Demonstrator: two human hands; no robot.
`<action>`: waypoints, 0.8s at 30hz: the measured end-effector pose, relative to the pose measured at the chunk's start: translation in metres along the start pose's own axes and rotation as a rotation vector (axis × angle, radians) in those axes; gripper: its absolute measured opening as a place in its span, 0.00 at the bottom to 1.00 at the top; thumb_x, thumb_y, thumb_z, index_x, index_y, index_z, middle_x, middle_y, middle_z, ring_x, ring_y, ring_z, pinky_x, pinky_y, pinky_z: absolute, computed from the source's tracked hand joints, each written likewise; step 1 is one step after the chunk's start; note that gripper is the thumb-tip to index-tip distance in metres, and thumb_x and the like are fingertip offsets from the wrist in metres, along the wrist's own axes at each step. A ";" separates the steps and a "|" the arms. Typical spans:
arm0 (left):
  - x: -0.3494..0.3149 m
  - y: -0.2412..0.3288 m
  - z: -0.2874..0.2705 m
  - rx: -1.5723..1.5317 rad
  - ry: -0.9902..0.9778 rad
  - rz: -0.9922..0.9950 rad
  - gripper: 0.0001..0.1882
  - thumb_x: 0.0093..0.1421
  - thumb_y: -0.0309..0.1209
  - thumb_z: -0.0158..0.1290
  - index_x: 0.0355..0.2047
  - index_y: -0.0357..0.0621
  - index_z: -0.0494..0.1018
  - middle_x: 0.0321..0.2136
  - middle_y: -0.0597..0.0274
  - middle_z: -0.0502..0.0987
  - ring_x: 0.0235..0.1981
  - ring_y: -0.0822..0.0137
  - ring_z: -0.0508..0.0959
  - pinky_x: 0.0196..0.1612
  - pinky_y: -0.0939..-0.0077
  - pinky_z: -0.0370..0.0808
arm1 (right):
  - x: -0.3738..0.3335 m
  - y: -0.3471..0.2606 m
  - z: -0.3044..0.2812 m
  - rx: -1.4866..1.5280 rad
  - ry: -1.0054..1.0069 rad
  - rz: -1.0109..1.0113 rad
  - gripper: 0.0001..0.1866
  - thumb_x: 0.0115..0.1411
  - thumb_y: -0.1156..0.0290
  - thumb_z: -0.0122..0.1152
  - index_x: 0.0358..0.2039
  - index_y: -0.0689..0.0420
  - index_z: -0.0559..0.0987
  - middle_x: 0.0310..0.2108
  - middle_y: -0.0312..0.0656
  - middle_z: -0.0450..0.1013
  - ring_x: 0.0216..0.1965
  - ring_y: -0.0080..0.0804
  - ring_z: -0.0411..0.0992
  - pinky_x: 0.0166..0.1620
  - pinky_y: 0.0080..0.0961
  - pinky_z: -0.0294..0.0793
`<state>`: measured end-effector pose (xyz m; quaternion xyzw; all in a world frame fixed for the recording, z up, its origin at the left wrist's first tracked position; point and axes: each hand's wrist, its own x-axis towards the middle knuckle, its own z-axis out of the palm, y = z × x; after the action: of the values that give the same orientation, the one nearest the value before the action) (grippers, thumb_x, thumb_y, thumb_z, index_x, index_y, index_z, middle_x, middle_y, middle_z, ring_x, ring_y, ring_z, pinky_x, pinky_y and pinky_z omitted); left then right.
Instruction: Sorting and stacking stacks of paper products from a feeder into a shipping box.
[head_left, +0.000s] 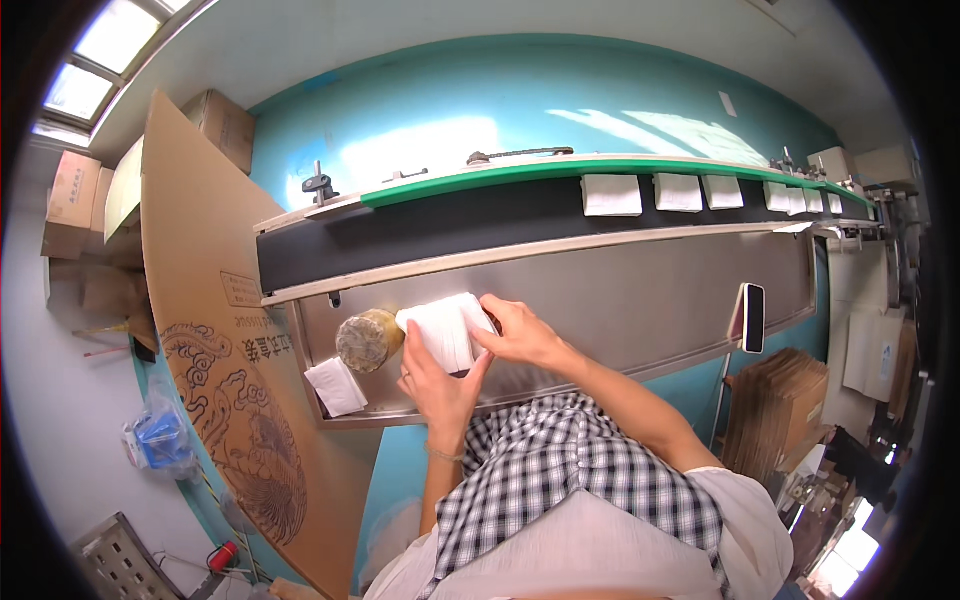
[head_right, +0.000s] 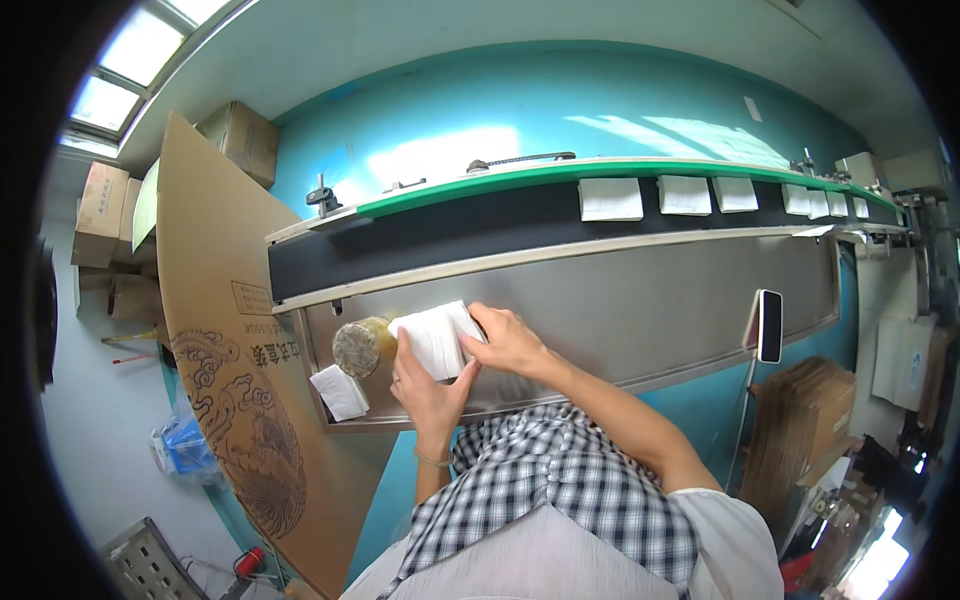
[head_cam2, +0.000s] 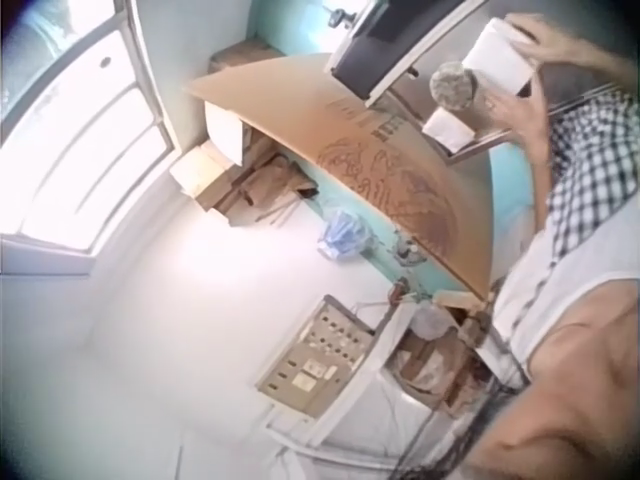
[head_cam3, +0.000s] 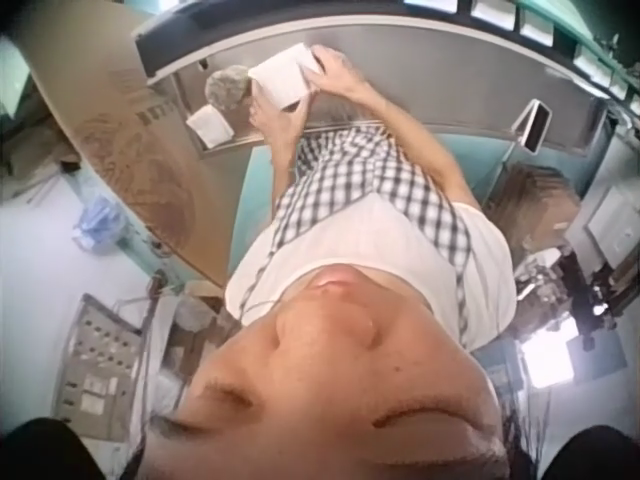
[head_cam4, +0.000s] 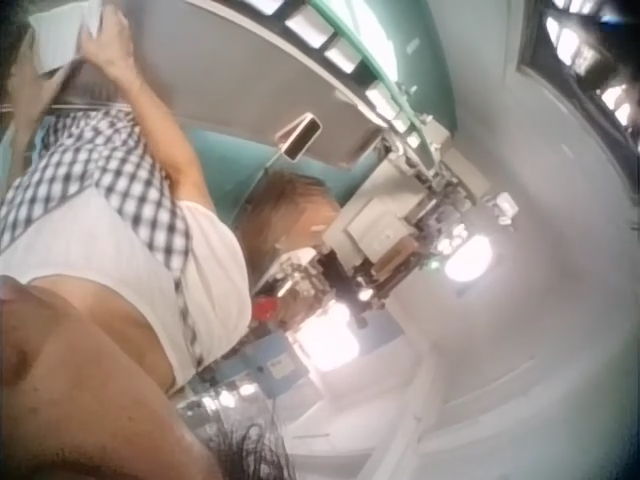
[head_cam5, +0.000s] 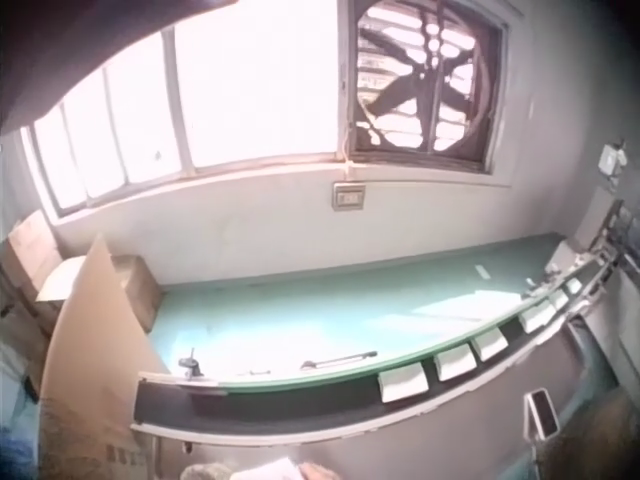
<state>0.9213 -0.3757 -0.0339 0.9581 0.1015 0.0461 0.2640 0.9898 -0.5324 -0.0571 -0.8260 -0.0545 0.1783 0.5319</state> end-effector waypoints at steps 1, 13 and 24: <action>0.005 0.006 0.000 0.033 -0.069 -0.043 0.58 0.44 0.45 0.70 0.70 0.43 0.50 0.60 0.45 0.65 0.57 0.46 0.68 0.56 0.48 0.63 | -0.002 0.003 -0.007 -0.035 -0.064 0.039 0.16 0.56 0.64 0.61 0.40 0.63 0.73 0.37 0.53 0.77 0.37 0.57 0.76 0.41 0.42 0.75; 0.020 0.032 0.025 -0.116 -0.110 0.088 0.47 0.54 0.41 0.66 0.67 0.42 0.53 0.56 0.44 0.69 0.56 0.43 0.70 0.55 0.50 0.66 | -0.011 0.066 -0.061 0.652 0.372 0.410 0.16 0.66 0.58 0.61 0.42 0.59 0.76 0.38 0.39 0.78 0.36 0.24 0.77 0.37 0.20 0.76; 0.024 0.062 0.046 -0.476 -0.144 0.093 0.52 0.54 0.37 0.67 0.69 0.38 0.46 0.60 0.33 0.63 0.60 0.38 0.67 0.61 0.50 0.65 | -0.019 0.038 -0.040 0.597 0.299 0.216 0.20 0.67 0.60 0.60 0.47 0.67 0.76 0.37 0.40 0.78 0.37 0.21 0.74 0.39 0.22 0.75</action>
<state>0.9615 -0.4461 -0.0406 0.8734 0.0248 0.0124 0.4863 0.9823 -0.5886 -0.0714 -0.6522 0.1661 0.1186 0.7301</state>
